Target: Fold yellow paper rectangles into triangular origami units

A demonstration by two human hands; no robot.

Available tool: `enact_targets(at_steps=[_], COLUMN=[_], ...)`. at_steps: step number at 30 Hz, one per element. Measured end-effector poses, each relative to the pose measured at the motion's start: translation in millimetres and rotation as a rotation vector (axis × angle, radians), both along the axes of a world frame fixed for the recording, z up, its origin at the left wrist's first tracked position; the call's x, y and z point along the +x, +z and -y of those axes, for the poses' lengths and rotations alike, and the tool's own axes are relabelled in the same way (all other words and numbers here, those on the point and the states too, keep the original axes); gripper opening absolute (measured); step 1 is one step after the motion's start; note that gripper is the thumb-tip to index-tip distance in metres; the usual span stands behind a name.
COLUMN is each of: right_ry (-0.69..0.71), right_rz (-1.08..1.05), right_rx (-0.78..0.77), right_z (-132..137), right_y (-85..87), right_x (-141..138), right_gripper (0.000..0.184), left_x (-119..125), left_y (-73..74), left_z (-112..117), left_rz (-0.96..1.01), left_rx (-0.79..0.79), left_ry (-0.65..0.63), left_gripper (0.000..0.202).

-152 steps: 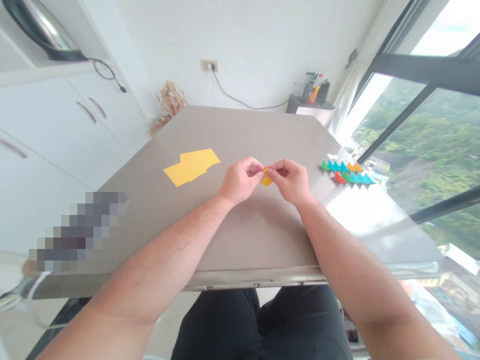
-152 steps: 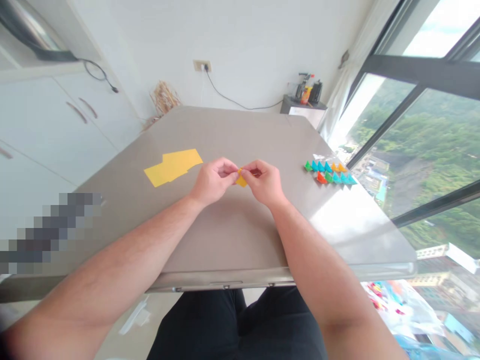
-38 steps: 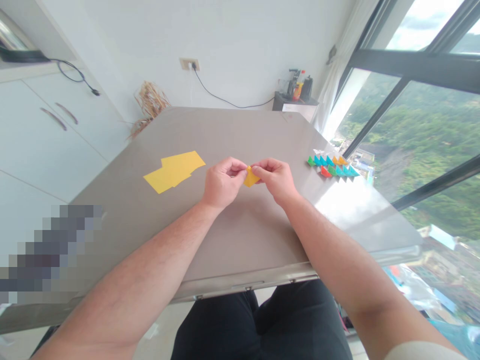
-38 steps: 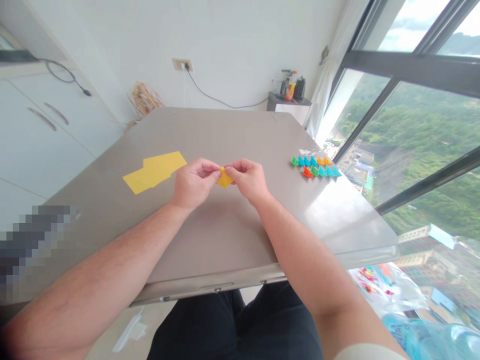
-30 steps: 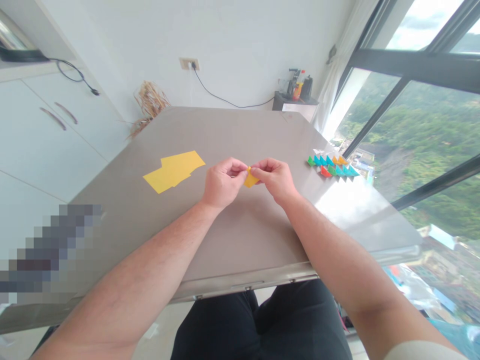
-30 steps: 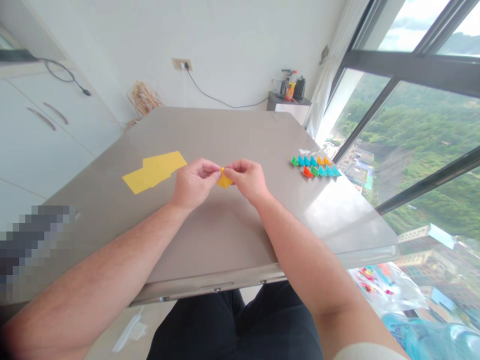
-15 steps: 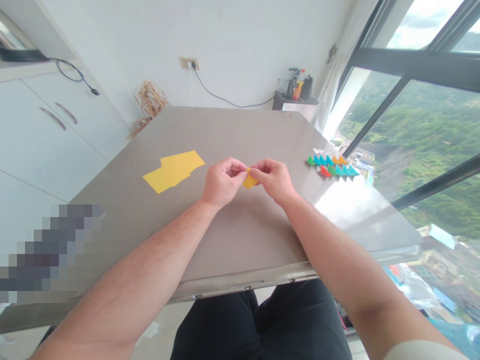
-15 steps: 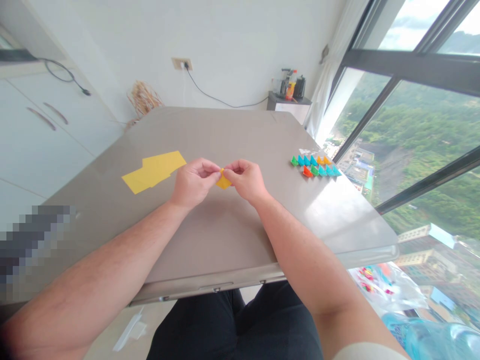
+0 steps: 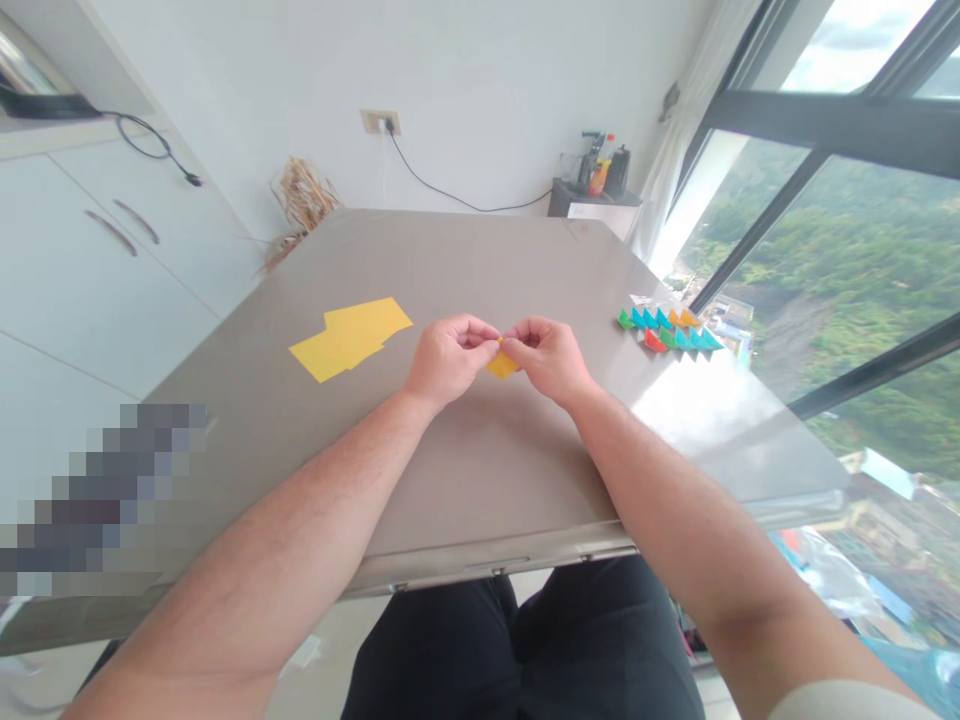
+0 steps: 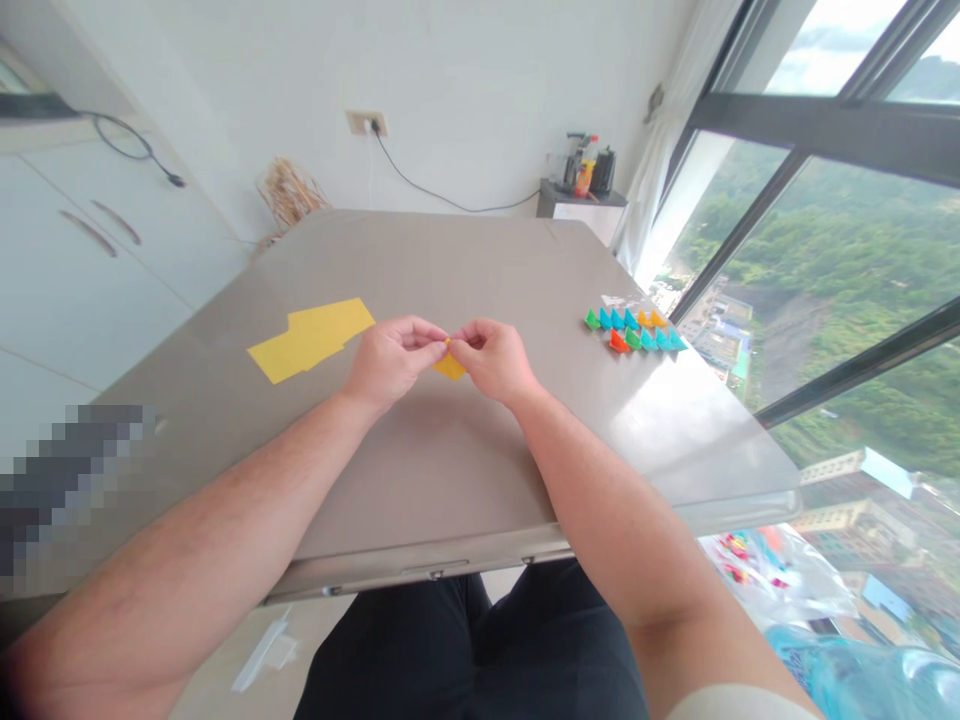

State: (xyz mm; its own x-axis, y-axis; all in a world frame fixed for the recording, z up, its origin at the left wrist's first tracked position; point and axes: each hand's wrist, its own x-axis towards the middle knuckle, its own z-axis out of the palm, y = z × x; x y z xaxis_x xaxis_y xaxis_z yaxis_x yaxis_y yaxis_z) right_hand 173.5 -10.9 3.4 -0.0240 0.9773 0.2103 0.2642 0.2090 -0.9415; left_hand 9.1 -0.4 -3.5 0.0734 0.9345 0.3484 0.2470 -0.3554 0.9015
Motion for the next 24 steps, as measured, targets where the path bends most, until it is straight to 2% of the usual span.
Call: enact_targets(at_steps=[11,15,18,24], right_ry=[-0.022,0.005,0.003,-0.015], right_rz=[0.217,0.17,0.104,0.103], right_rx=[0.041,0.063,0.149,0.214], right_z=[-0.5,-1.4,-2.3,-0.8], right_y=[-3.8,-5.7,-7.5,-8.7], right_x=[3.1,2.3,1.6,-0.9], right_gripper=[0.014,0.016,0.019,0.017], left_x=[-2.2,-2.0,-4.0,-6.8], left_y=[-4.9,-2.9,-1.3,0.2], left_z=[-4.8,-3.4,-3.0,-3.1], left_rz=[-0.236,-0.27,-0.242,-0.228], left_rx=[0.026,0.088,0.156,0.251], left_ry=[0.002,0.054,0.102,0.152], left_gripper=[0.007,0.007,0.005,0.004])
